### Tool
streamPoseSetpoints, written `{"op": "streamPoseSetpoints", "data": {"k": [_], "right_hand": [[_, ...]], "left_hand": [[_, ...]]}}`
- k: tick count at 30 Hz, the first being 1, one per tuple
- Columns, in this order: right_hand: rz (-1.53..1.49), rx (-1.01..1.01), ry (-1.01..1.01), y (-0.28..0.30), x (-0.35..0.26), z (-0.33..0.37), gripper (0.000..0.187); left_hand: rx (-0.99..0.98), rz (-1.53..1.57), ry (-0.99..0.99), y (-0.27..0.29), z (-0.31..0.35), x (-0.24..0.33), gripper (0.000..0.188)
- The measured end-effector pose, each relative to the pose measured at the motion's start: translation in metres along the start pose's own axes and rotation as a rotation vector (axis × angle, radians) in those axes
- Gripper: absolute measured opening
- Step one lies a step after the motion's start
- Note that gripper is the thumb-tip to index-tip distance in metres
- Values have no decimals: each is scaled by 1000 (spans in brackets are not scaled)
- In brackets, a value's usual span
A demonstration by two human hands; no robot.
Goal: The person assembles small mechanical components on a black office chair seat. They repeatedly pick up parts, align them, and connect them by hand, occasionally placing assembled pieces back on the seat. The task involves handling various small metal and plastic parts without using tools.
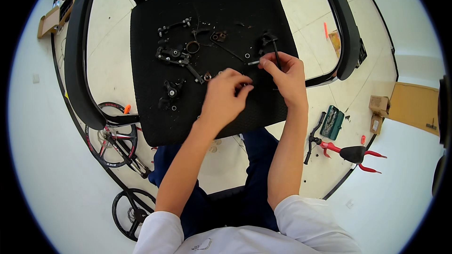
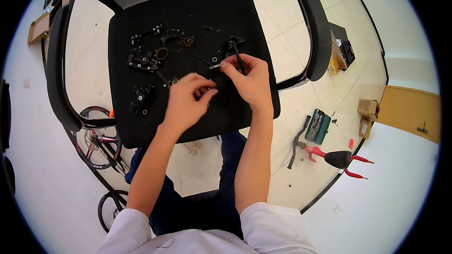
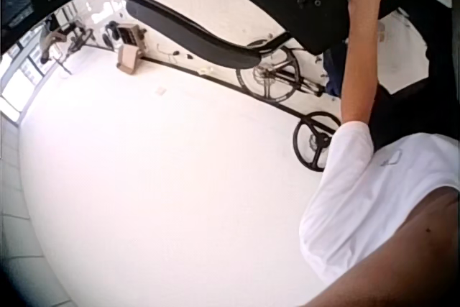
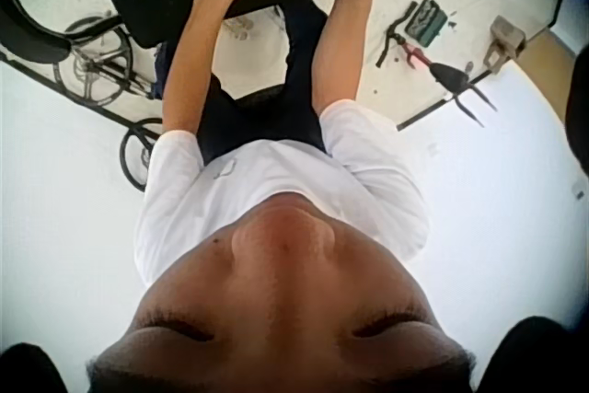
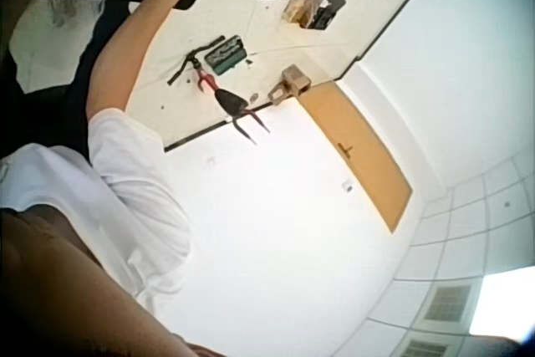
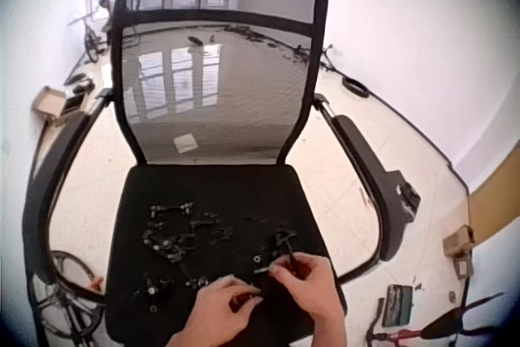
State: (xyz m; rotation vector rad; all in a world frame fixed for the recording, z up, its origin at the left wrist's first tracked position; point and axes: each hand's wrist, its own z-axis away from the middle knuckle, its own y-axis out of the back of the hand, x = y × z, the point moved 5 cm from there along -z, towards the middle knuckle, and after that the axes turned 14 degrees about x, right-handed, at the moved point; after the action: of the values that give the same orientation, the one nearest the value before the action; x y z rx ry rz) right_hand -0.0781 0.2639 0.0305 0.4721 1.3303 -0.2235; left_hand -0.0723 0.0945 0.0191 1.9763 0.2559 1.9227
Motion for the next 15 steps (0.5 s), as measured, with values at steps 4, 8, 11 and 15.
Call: {"op": "streamPoseSetpoints", "data": {"k": [4, 8, 11, 15], "right_hand": [[-73, -48, -52, 4, -9, 5, 15], [-198, -135, -16, -5, -11, 9, 17], [-250, -165, -1, -13, -10, 10, 17], [-211, -197, 21, -20, -10, 11, 15]], "left_hand": [[109, 576, 275, 24, -15, -11, 18], [50, 737, 394, 32, -17, -12, 23], [52, 762, 350, 32, -16, -13, 23], [70, 740, 333, 35, -16, -15, 25]]}}
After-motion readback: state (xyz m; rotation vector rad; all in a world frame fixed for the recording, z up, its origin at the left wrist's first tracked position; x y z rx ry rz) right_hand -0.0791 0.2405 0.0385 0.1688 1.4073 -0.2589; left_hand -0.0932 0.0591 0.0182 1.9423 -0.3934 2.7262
